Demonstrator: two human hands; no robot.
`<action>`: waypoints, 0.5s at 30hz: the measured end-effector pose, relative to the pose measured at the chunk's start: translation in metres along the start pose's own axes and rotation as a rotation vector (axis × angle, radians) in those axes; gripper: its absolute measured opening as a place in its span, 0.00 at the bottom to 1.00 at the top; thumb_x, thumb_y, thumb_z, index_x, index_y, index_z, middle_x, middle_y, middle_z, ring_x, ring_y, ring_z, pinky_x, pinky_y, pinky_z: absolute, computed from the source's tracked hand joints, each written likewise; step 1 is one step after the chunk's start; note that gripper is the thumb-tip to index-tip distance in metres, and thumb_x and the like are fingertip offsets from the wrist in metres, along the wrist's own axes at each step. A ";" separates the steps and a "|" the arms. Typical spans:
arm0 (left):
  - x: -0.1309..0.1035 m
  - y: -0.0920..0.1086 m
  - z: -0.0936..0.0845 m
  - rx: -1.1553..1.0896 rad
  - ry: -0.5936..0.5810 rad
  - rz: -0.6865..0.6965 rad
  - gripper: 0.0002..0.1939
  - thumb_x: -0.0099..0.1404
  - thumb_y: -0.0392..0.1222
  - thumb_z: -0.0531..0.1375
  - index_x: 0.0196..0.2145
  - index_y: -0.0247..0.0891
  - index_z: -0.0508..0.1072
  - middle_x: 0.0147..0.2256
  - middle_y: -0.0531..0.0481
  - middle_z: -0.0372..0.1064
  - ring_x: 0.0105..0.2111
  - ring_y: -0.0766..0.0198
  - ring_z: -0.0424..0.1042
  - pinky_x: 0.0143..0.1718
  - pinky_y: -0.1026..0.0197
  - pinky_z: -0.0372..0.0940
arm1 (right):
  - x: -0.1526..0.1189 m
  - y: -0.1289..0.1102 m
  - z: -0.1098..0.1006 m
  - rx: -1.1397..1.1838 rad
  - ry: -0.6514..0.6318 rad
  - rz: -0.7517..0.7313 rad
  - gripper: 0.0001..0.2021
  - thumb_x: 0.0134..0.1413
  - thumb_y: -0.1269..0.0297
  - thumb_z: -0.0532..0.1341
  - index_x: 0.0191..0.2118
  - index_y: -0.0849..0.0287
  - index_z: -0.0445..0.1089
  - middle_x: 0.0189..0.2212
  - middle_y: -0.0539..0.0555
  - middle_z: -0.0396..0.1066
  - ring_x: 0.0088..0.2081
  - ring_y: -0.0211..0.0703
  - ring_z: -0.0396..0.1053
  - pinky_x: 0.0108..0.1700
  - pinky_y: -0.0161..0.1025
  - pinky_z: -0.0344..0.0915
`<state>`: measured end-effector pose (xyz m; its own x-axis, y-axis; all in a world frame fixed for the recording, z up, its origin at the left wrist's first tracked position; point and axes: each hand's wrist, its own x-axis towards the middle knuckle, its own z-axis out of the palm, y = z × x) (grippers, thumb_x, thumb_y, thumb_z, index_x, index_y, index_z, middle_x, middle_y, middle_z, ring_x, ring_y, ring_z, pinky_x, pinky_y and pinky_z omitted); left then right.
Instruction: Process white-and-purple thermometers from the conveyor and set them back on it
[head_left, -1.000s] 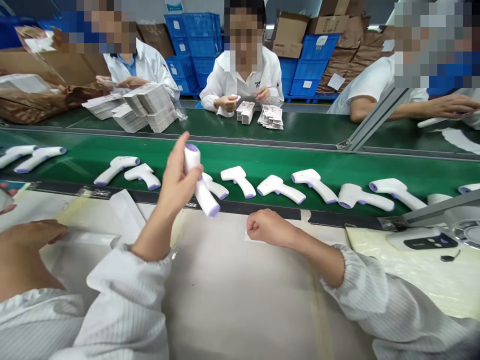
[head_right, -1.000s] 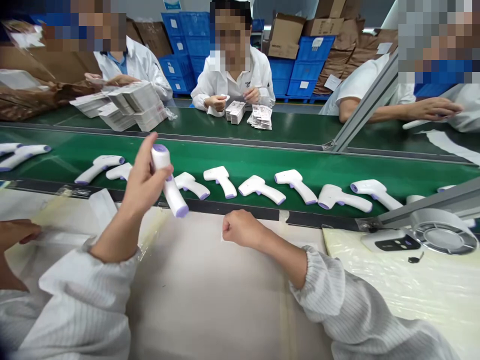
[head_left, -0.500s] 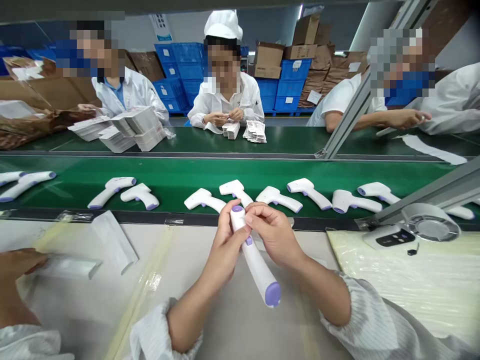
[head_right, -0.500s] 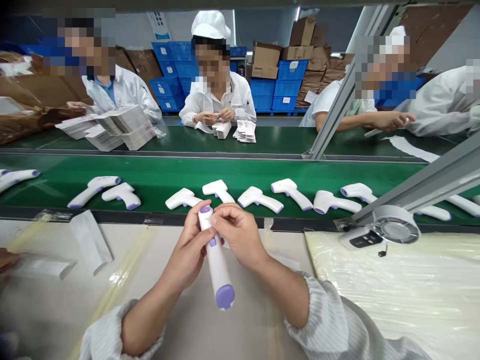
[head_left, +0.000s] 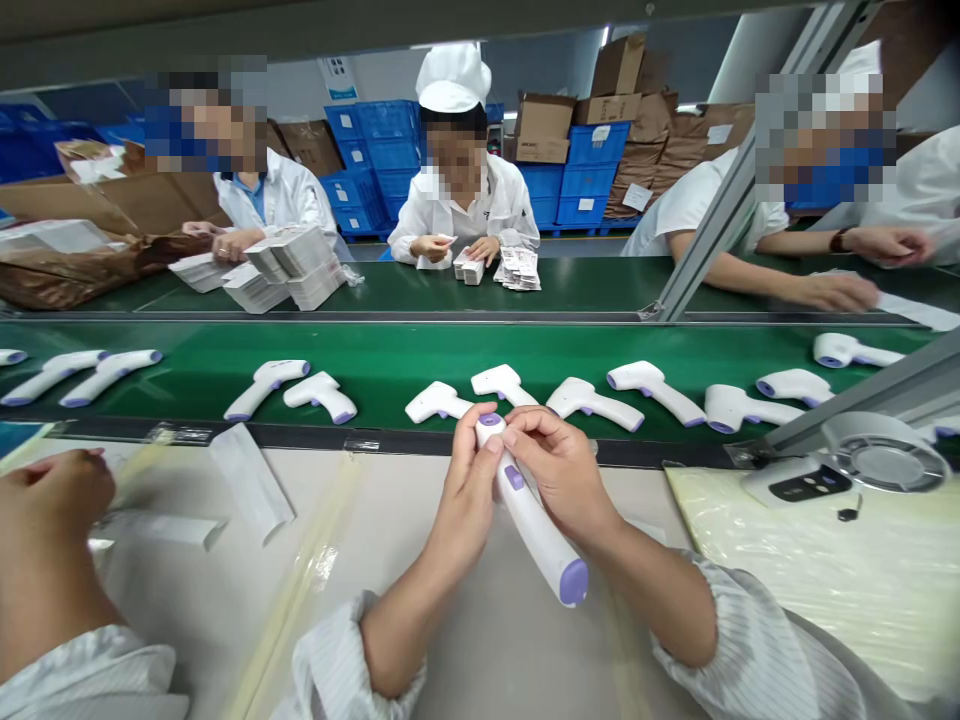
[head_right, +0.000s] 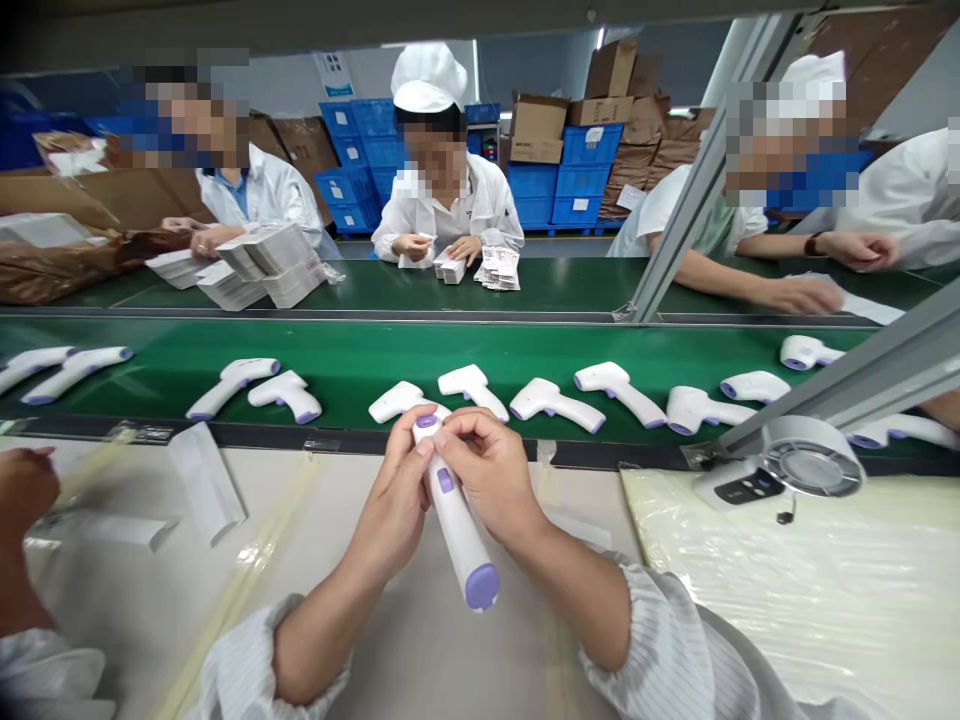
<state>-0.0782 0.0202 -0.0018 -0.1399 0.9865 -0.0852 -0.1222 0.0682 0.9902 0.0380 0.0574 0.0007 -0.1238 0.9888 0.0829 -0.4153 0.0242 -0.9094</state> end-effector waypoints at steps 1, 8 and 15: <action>0.000 -0.001 -0.002 0.002 -0.013 0.022 0.25 0.70 0.57 0.59 0.60 0.47 0.64 0.55 0.45 0.67 0.50 0.54 0.70 0.45 0.57 0.67 | 0.001 0.001 0.000 0.039 0.012 0.038 0.09 0.43 0.60 0.73 0.25 0.57 0.75 0.32 0.50 0.72 0.34 0.40 0.68 0.38 0.38 0.67; 0.017 0.006 -0.020 -0.079 -0.125 0.425 0.25 0.70 0.58 0.59 0.59 0.47 0.62 0.48 0.45 0.69 0.43 0.58 0.72 0.42 0.58 0.69 | -0.008 -0.007 -0.001 0.243 0.006 0.373 0.17 0.44 0.52 0.73 0.39 0.53 0.76 0.45 0.54 0.76 0.41 0.46 0.74 0.37 0.39 0.72; 0.135 0.053 -0.143 0.989 0.209 0.407 0.28 0.75 0.45 0.43 0.69 0.41 0.57 0.64 0.40 0.63 0.62 0.52 0.65 0.61 0.48 0.64 | 0.050 0.010 0.040 -0.655 -0.278 0.191 0.28 0.63 0.66 0.54 0.68 0.55 0.59 0.61 0.61 0.67 0.56 0.52 0.71 0.51 0.46 0.70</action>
<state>-0.2444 0.1355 0.0236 -0.1665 0.9240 0.3444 0.8024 -0.0760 0.5919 -0.0082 0.1011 0.0123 -0.4001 0.9129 -0.0805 0.2491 0.0238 -0.9682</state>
